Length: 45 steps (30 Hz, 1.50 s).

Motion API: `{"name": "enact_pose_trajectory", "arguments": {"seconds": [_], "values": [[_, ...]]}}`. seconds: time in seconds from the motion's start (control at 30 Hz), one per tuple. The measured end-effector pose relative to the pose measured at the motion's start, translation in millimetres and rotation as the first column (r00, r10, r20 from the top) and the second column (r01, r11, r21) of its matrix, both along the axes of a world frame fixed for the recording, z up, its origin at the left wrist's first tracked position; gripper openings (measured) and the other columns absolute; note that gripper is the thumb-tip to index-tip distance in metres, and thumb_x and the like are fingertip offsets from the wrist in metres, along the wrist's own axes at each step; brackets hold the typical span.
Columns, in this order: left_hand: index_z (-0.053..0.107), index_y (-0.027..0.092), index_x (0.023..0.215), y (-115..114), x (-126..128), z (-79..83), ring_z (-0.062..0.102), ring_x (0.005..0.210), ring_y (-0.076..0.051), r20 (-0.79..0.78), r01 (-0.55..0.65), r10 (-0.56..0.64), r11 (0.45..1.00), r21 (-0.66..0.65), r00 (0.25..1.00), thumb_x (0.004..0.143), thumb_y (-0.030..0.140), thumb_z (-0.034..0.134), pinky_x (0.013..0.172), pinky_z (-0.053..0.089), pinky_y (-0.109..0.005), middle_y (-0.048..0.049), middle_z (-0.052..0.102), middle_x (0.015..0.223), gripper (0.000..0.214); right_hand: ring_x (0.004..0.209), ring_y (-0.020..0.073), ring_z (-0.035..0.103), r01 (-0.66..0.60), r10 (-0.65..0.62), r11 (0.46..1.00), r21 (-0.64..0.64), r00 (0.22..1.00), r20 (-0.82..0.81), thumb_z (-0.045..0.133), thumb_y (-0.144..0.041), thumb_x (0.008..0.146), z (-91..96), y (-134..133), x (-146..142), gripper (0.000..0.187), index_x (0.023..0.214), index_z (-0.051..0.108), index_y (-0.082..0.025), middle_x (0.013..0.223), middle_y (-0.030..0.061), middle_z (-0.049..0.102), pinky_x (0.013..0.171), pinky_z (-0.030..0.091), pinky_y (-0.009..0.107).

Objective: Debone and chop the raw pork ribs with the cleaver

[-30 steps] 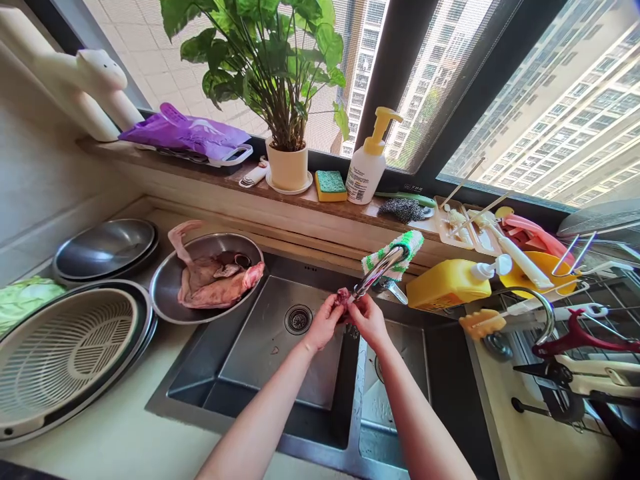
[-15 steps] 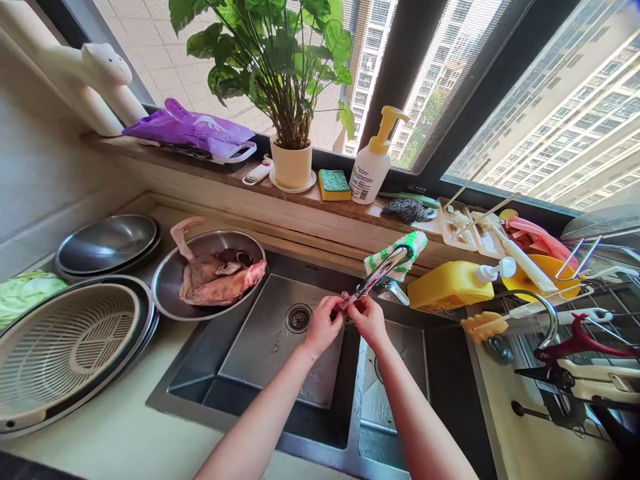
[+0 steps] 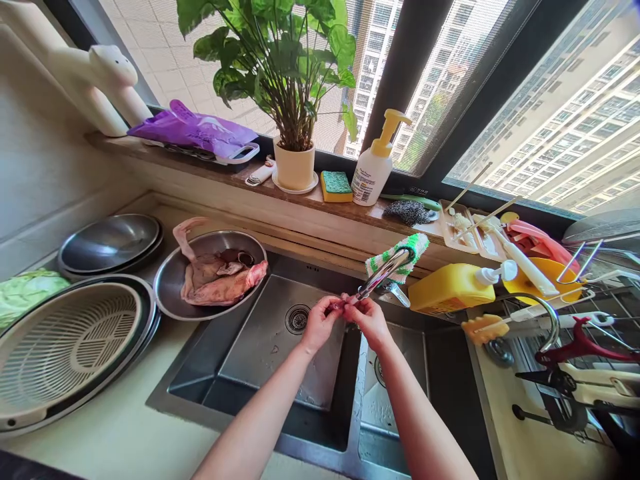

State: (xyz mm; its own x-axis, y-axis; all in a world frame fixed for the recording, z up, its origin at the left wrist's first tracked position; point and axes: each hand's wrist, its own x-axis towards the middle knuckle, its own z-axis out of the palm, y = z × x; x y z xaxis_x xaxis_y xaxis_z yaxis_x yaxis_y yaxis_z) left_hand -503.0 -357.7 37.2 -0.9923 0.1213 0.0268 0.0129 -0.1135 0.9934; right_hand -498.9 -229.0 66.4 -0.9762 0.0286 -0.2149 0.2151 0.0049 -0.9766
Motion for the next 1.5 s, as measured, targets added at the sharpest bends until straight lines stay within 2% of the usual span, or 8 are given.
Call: {"name": "enact_pose_trajectory", "arguments": {"seconds": [0.37,0.53,0.67,0.77,0.9,1.03,1.2,1.5], "values": [[0.059,0.015,0.086,2,3,9.7,0.043,0.055,-0.006,0.299,0.039,-0.159,0.929,0.369,0.941,0.066,0.042,0.067,0.053,0.035,-0.019,0.0036,0.050,0.063,0.034,0.086,0.0186,0.059,-0.061,0.091,0.982,0.181,0.982,-0.163,0.066,-0.034,0.066,6.5,11,-1,0.023,0.087,0.068,-0.023,0.096,0.0045,0.063,0.075,0.049,0.030],[0.056,0.015,0.083,0,0,10.6,0.039,0.050,-0.003,0.355,0.155,-0.315,0.898,0.412,0.880,0.067,0.045,0.067,0.044,0.025,-0.016,0.0035,0.051,0.064,0.036,0.071,0.0170,0.060,-0.099,0.115,0.986,0.137,0.986,-0.117,0.057,-0.042,0.074,2.3,12,-1,0.026,0.087,0.066,-0.021,0.075,0.0022,0.065,0.066,0.050,0.030],[0.053,0.018,0.093,0,-6,14.0,0.031,0.039,-0.001,0.387,0.245,-0.411,0.878,0.410,0.825,0.072,0.054,0.057,0.037,0.014,-0.015,0.0069,0.044,0.057,0.042,0.062,0.0146,0.058,-0.135,0.137,0.989,0.058,0.990,-0.029,0.066,-0.041,0.066,4.3,12,-1,0.027,0.085,0.064,-0.022,0.068,-0.0006,0.063,0.056,0.048,0.026],[0.052,0.019,0.095,-5,-11,19.4,0.043,0.045,-0.003,0.373,0.234,-0.398,0.880,0.413,0.838,0.073,0.052,0.057,0.039,0.026,-0.015,0.0028,0.054,0.071,0.040,0.055,0.0121,0.055,-0.072,0.073,0.997,-0.020,0.996,0.046,0.064,-0.045,0.067,8.9,15,0,0.028,0.081,0.060,-0.020,0.065,-0.0014,0.060,0.050,0.046,0.024],[0.056,0.016,0.093,-12,-12,22.8,0.053,0.063,-0.007,0.319,0.206,-0.337,0.902,0.379,0.886,0.066,0.037,0.070,0.058,0.043,-0.020,-0.0022,0.060,0.087,0.037,0.060,0.0118,0.058,-0.007,0.031,0.974,-0.227,0.994,0.104,0.067,-0.045,0.065,10.9,19,4,0.035,0.089,0.055,-0.022,0.076,-0.0004,0.062,0.058,0.049,0.028],[0.057,0.015,0.088,-9,-11,18.6,0.049,0.052,-0.006,0.296,0.176,-0.254,0.948,0.266,0.921,0.070,0.043,0.063,0.049,0.040,-0.019,0.0009,0.059,0.069,0.034,0.054,0.0074,0.053,-0.004,0.037,0.949,-0.316,0.994,0.101,0.074,-0.037,0.059,6.6,15,7,0.035,0.083,0.055,-0.022,0.072,-0.0034,0.061,0.052,0.044,0.021],[0.050,0.017,0.081,3,-6,18.0,0.039,0.039,-0.004,0.271,0.158,-0.189,0.979,0.131,0.944,0.076,0.052,0.051,0.036,0.026,-0.016,0.0061,0.050,0.054,0.035,0.044,0.0048,0.046,0.076,-0.009,0.923,-0.377,0.984,0.177,0.070,-0.042,0.064,1.0,12,9,0.031,0.075,0.050,-0.021,0.063,-0.0050,0.059,0.044,0.038,0.019],[0.046,0.018,0.066,29,-4,7.7,0.038,0.048,-0.007,0.215,0.024,-0.043,0.996,0.090,0.976,0.077,0.057,0.045,0.044,0.030,-0.020,0.0043,0.044,0.056,0.041,0.052,0.0072,0.052,0.072,-0.002,0.930,-0.361,0.982,0.190,0.074,-0.039,0.060,5.7,13,21,0.035,0.084,0.055,-0.022,0.069,-0.0041,0.059,0.049,0.045,0.021]]}}
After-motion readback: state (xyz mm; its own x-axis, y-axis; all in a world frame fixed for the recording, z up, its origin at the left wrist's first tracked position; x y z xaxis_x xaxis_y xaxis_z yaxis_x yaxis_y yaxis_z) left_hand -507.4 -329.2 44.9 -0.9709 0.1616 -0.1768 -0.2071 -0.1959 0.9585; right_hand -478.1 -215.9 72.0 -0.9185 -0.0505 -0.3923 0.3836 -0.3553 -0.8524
